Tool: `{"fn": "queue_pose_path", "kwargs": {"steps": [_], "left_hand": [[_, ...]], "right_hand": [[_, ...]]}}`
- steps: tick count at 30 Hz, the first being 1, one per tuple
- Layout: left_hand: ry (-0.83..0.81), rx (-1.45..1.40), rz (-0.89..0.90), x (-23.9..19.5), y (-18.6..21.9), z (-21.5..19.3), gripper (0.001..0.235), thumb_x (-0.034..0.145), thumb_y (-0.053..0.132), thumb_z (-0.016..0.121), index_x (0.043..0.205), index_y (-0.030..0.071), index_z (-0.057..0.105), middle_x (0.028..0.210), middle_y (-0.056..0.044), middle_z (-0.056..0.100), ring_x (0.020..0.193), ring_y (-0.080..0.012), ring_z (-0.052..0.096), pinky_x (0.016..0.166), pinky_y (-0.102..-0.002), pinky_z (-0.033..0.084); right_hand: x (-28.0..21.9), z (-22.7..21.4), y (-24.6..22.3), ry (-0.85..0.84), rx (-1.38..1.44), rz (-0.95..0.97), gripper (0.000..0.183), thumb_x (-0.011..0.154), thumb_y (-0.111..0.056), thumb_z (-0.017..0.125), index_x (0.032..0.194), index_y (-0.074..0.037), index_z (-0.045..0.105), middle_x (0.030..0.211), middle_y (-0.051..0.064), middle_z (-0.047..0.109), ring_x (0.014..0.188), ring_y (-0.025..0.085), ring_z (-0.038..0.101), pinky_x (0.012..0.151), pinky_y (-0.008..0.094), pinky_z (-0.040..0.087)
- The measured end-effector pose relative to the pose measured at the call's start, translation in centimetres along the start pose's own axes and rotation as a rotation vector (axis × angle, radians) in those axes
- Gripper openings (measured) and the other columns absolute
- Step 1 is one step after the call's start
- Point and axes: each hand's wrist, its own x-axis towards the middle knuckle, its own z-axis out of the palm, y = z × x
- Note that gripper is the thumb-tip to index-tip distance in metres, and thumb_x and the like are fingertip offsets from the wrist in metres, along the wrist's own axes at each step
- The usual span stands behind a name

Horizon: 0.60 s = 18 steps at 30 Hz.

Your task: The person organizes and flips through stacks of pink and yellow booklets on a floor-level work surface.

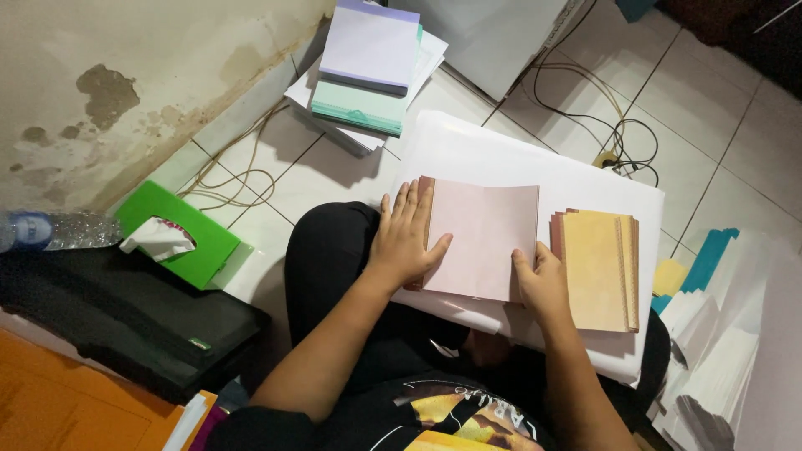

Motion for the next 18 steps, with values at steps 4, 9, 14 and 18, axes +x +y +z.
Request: {"fn": "queue_pose_path", "kwargs": {"steps": [4,9,14,18], "left_hand": [[-0.017,0.001,-0.005,0.1,0.3,-0.3,0.087,0.091,0.056,0.053,0.155,0.001,0.033,0.16,-0.031,0.03,0.151,-0.0429,0.026,0.119,-0.065,0.009],[0.045,0.051,0.005,0.1,-0.2,0.8,0.08,0.088,0.048,0.057,0.152,0.004,0.042,0.157,-0.029,0.037,0.149,-0.0424,0.031,0.118,-0.065,0.015],[0.074,0.129,0.037,0.2,-0.1,1.1,0.073,0.087,0.048,0.056,0.149,0.009,0.049,0.156,-0.029,0.038,0.148,-0.0432,0.034,0.115,-0.067,0.02],[0.093,0.159,0.052,0.2,-0.3,1.3,0.07,0.087,0.047,0.057,0.146,0.01,0.054,0.155,-0.03,0.04,0.146,-0.044,0.036,0.114,-0.068,0.023]], "right_hand": [[-0.3,-0.2,-0.5,0.023,-0.115,-0.006,0.035,0.097,-0.033,0.069,0.122,-0.008,0.07,0.102,0.023,0.074,0.107,0.043,0.068,0.086,0.052,0.055],[-1.0,-0.7,-1.6,0.206,-0.635,-0.206,0.082,0.083,-0.035,0.08,0.149,-0.004,0.042,0.125,0.025,0.059,0.115,0.046,0.06,0.093,0.057,0.053],[-0.7,3.1,-3.7,-0.038,-0.587,-0.587,0.065,0.094,-0.029,0.061,0.149,0.0,0.045,0.148,0.025,0.047,0.139,0.043,0.042,0.113,0.052,0.033],[2.6,4.5,-3.4,-0.142,-0.548,-0.622,0.057,0.104,-0.024,0.041,0.155,0.0,0.038,0.161,0.023,0.037,0.148,0.039,0.033,0.122,0.051,0.021]]}}
